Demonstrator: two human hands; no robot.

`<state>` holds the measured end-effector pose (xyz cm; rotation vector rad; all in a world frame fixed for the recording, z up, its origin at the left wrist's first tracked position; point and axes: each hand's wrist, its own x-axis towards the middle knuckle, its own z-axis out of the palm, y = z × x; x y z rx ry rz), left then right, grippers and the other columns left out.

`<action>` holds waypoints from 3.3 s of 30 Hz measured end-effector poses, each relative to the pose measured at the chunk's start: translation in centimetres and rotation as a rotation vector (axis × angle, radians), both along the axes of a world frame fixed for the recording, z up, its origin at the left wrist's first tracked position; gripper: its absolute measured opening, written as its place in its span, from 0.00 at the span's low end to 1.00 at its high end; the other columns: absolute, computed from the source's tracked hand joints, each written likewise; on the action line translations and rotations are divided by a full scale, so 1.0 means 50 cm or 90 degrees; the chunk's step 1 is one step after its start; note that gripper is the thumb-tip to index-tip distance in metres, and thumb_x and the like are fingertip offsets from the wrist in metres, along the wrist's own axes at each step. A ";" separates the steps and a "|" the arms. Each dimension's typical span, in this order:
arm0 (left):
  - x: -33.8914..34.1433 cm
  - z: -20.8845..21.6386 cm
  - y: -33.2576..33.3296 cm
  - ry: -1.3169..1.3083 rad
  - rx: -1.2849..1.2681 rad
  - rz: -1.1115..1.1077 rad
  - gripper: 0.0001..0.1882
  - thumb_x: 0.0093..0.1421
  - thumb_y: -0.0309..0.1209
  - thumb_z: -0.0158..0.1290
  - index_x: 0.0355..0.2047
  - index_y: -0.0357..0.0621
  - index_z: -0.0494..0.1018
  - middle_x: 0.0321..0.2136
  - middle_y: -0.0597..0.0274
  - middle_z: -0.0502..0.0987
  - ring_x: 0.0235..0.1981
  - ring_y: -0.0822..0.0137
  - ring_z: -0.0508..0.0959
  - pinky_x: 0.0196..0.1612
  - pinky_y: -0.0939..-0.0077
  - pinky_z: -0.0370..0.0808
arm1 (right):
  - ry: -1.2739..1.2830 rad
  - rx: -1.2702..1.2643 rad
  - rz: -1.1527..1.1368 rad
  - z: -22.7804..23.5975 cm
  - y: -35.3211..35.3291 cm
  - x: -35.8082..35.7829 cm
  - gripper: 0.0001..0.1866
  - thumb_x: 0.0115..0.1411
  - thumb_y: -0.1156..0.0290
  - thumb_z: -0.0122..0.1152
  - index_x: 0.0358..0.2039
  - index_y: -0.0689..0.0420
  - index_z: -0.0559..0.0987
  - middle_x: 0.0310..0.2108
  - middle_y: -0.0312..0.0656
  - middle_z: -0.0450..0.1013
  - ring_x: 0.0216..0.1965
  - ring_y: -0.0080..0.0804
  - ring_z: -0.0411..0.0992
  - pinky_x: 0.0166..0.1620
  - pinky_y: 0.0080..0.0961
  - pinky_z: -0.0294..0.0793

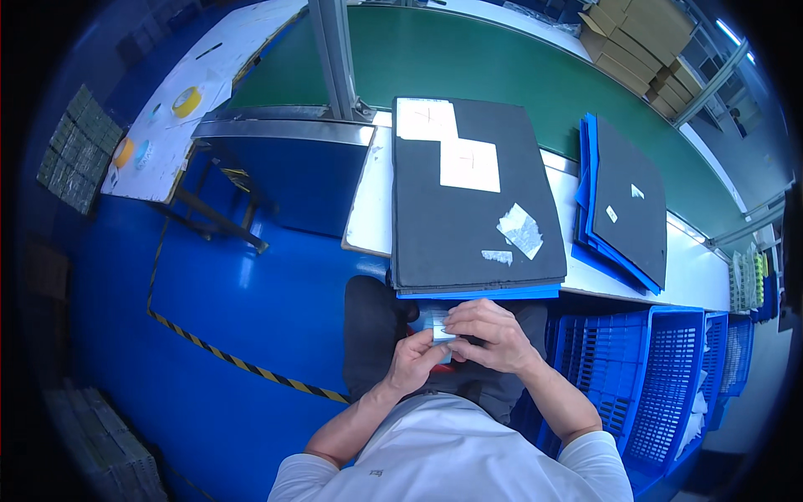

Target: The person applies small white labels to the corners of blue and black folders. They peel each label from a roll, place it on a folder, and then move the labeled folder to a separate stack on the table. The process is repeated for multiple folders throughout the clip.

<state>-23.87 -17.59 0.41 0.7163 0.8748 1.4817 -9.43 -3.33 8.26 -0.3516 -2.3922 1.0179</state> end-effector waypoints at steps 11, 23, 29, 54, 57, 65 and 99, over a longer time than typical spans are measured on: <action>0.006 0.012 -0.005 0.175 -0.019 -0.002 0.10 0.71 0.23 0.51 0.47 0.33 0.80 0.37 0.58 0.85 0.40 0.72 0.84 0.45 0.77 0.81 | 0.027 -0.101 -0.004 -0.038 -0.011 0.031 0.08 0.55 0.79 0.71 0.36 0.61 0.86 0.39 0.44 0.83 0.44 0.40 0.82 0.50 0.36 0.79; 0.009 -0.001 -0.014 0.101 -0.047 0.027 0.09 0.70 0.24 0.53 0.47 0.34 0.80 0.39 0.60 0.85 0.40 0.73 0.84 0.42 0.79 0.83 | -0.032 -0.194 -0.031 -0.021 -0.036 0.027 0.12 0.57 0.77 0.69 0.43 0.62 0.85 0.44 0.44 0.83 0.45 0.40 0.81 0.50 0.34 0.80; 0.010 0.009 -0.006 0.056 -0.065 0.033 0.09 0.71 0.22 0.51 0.48 0.33 0.76 0.38 0.57 0.85 0.39 0.72 0.85 0.43 0.79 0.83 | -0.021 -0.145 -0.058 -0.044 -0.038 0.027 0.13 0.55 0.78 0.70 0.42 0.62 0.85 0.44 0.44 0.83 0.44 0.41 0.81 0.49 0.34 0.81; 0.010 -0.007 -0.012 0.059 -0.046 0.021 0.10 0.71 0.23 0.52 0.48 0.33 0.79 0.37 0.56 0.85 0.40 0.70 0.85 0.47 0.76 0.82 | 0.051 -0.051 -0.065 -0.055 -0.039 0.032 0.10 0.53 0.77 0.72 0.38 0.60 0.86 0.39 0.41 0.84 0.38 0.37 0.83 0.44 0.32 0.79; 0.013 -0.013 -0.013 0.052 -0.041 0.025 0.10 0.71 0.23 0.52 0.48 0.33 0.79 0.37 0.57 0.85 0.40 0.70 0.85 0.47 0.76 0.82 | 0.061 -0.093 -0.073 -0.058 -0.041 0.032 0.10 0.53 0.78 0.71 0.38 0.61 0.86 0.39 0.43 0.84 0.38 0.38 0.83 0.44 0.32 0.80; 0.016 -0.011 -0.015 0.077 -0.048 0.036 0.10 0.70 0.22 0.52 0.47 0.34 0.80 0.36 0.57 0.85 0.38 0.70 0.85 0.45 0.76 0.82 | 0.042 -0.236 -0.107 -0.062 -0.050 0.037 0.09 0.54 0.80 0.69 0.38 0.63 0.85 0.41 0.46 0.84 0.42 0.38 0.83 0.47 0.33 0.82; 0.042 -0.078 -0.011 0.036 -0.200 -0.084 0.12 0.69 0.24 0.53 0.49 0.32 0.79 0.36 0.55 0.84 0.38 0.67 0.85 0.47 0.72 0.82 | -0.188 0.317 -0.029 0.071 0.119 -0.068 0.36 0.57 0.51 0.73 0.59 0.62 0.77 0.66 0.52 0.68 0.69 0.48 0.65 0.69 0.45 0.64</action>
